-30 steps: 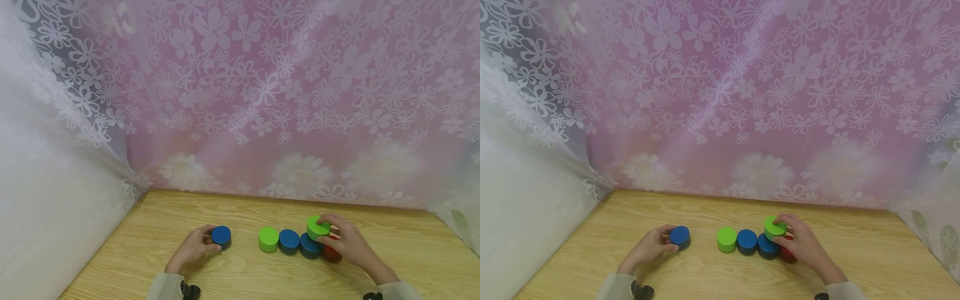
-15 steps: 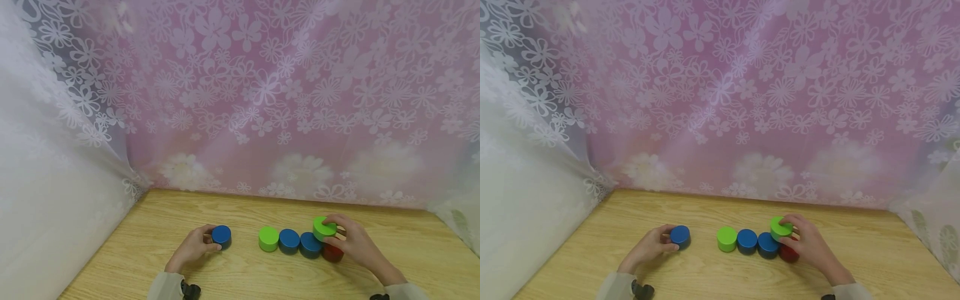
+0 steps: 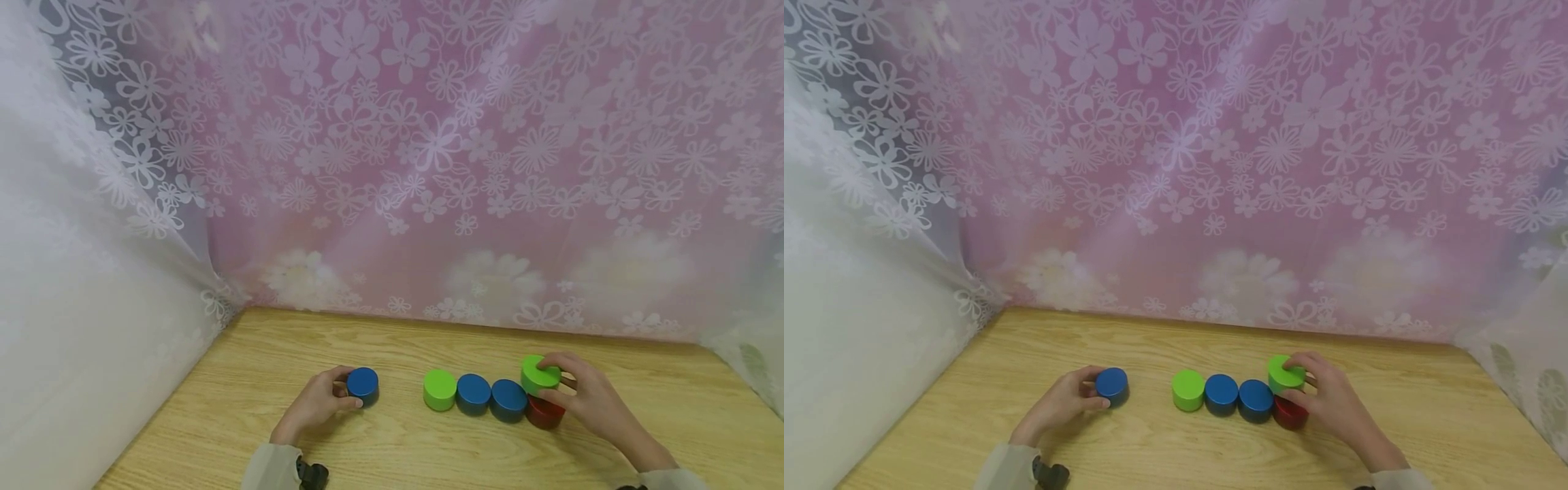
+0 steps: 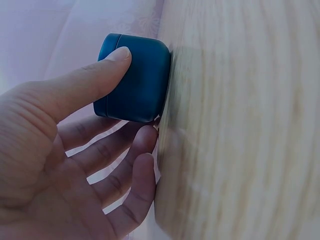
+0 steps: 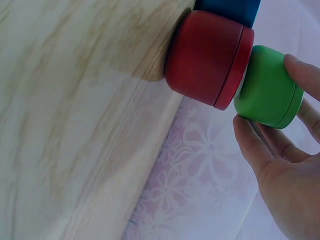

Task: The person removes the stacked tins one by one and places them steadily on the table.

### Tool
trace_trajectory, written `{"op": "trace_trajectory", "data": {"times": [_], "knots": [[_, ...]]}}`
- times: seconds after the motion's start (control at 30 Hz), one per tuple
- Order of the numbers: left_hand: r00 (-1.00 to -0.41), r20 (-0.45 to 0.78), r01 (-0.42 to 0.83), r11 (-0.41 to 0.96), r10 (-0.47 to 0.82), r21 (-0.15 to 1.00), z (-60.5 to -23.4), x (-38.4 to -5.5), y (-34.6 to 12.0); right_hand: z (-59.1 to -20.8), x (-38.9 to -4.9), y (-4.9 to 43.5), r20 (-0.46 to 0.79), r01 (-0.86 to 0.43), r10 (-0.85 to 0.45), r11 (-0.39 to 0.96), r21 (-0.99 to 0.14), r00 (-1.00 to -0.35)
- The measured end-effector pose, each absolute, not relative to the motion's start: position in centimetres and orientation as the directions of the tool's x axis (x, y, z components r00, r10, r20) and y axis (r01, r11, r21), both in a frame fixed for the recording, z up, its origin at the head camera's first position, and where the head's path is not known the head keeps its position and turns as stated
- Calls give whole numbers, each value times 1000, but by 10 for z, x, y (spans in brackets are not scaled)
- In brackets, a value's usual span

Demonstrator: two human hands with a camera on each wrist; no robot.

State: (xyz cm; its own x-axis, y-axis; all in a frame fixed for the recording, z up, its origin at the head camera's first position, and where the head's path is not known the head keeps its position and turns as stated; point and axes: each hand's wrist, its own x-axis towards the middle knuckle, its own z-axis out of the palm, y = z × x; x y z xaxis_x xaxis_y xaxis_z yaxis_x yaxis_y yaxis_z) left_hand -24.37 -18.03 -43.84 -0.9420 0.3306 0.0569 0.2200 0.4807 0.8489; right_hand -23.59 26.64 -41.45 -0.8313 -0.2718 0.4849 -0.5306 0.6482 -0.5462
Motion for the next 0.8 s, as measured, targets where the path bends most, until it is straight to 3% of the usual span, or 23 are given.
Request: {"op": "trace_trajectory", "data": {"times": [0.33, 0.8], "knots": [[-942, 47, 207, 467, 332, 859, -436, -242, -179, -417, -233, 276, 465, -490, -242, 684, -541, -852], [-943, 51, 209, 468, 329, 859, -436, -242, -179, -420, -229, 292, 508, -509, -228, 682, -526, -831]]}}
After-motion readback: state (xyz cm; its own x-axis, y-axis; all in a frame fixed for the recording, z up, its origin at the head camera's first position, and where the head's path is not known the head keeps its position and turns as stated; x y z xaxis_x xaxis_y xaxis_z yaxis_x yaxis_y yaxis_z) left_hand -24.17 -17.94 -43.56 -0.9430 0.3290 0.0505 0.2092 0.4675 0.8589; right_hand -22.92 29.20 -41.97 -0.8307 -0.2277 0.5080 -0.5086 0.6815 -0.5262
